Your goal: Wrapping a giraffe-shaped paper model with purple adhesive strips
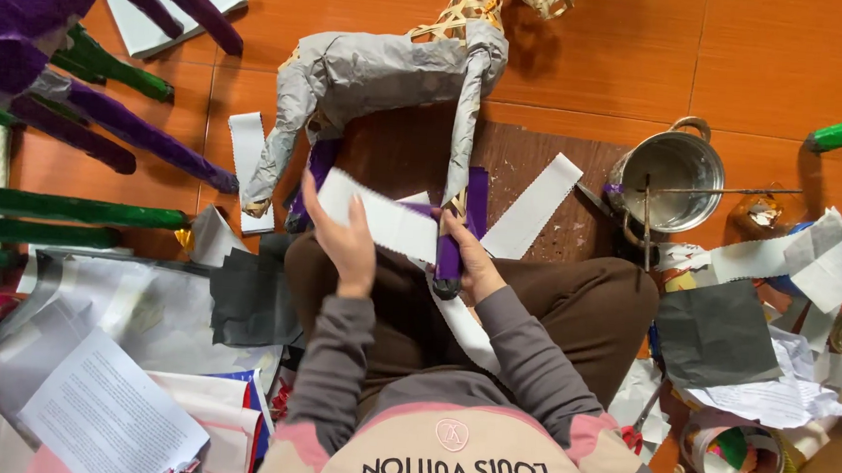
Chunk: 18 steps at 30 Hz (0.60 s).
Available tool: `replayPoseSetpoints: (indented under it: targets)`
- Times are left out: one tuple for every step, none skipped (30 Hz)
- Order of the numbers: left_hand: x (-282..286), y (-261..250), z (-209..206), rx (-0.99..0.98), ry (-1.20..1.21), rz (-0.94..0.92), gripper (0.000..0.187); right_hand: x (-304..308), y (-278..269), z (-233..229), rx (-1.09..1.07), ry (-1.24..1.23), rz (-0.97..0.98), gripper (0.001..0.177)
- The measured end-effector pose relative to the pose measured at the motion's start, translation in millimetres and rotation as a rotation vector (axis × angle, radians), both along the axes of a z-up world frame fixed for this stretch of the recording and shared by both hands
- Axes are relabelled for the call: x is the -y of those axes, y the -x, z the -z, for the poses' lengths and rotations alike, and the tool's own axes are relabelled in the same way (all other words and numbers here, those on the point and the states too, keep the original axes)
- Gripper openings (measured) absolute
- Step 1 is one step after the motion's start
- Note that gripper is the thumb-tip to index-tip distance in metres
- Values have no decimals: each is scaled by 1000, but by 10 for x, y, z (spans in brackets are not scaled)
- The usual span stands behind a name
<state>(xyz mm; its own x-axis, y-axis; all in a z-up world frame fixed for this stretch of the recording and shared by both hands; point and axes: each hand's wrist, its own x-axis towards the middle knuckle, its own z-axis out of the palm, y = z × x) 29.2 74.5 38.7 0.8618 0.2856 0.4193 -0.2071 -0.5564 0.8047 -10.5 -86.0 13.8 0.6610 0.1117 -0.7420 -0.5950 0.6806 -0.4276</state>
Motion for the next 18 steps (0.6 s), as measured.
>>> replayPoseSetpoints:
  targets:
    - [-4,-148,-270,-9,95,-8,70,-12,13,38,-8,71,-14,53]
    - [129,-300,-378,-9,94,-14,70,-8,19,-171,-9,70,-20,53]
    - [258,-451,-488,67,32,-40,75,-6,28,-384,60,264,-90,67]
    - [389,-614,-603,146,-29,-64,81,-1,28,-599,131,460,-157,85]
    - [590,-654,-470,148,-30,-68,81,42,127,-336,134,459,-161,85]
    - [799,-707,-340,228,-130,54,61,94,213,-73,447,867,-196,89]
    - [1007,-762,-210,308,-231,176,43,147,297,191,766,1271,-224,94]
    - [1297,-661,-220,309,-230,173,43,154,306,223,769,1270,-227,94]
    - [1589,-561,-228,350,-451,243,55,161,317,258,705,1241,-189,84]
    - [1879,-455,-236,389,-672,315,72,163,336,293,639,1211,-148,75]
    - [1949,-267,-145,389,-673,314,72,167,351,307,639,1211,-148,75]
    - [2041,-114,-60,390,-685,368,78,194,328,320,546,1168,-86,61]
    - [2136,35,27,391,-697,423,84,224,301,333,454,1122,-24,48]
    - [1942,103,-91,391,-699,421,84,229,306,347,455,1121,-25,48]
    - [1748,168,-204,159,-343,620,64,234,308,365,358,1069,33,36]
    - [1548,263,-309,-83,23,793,56,233,344,390,256,1014,84,27]
    - [1357,338,-273,-90,23,789,56,227,373,394,252,1011,78,27]
    - [1155,353,-248,-299,-7,576,66,207,332,394,160,953,139,25]
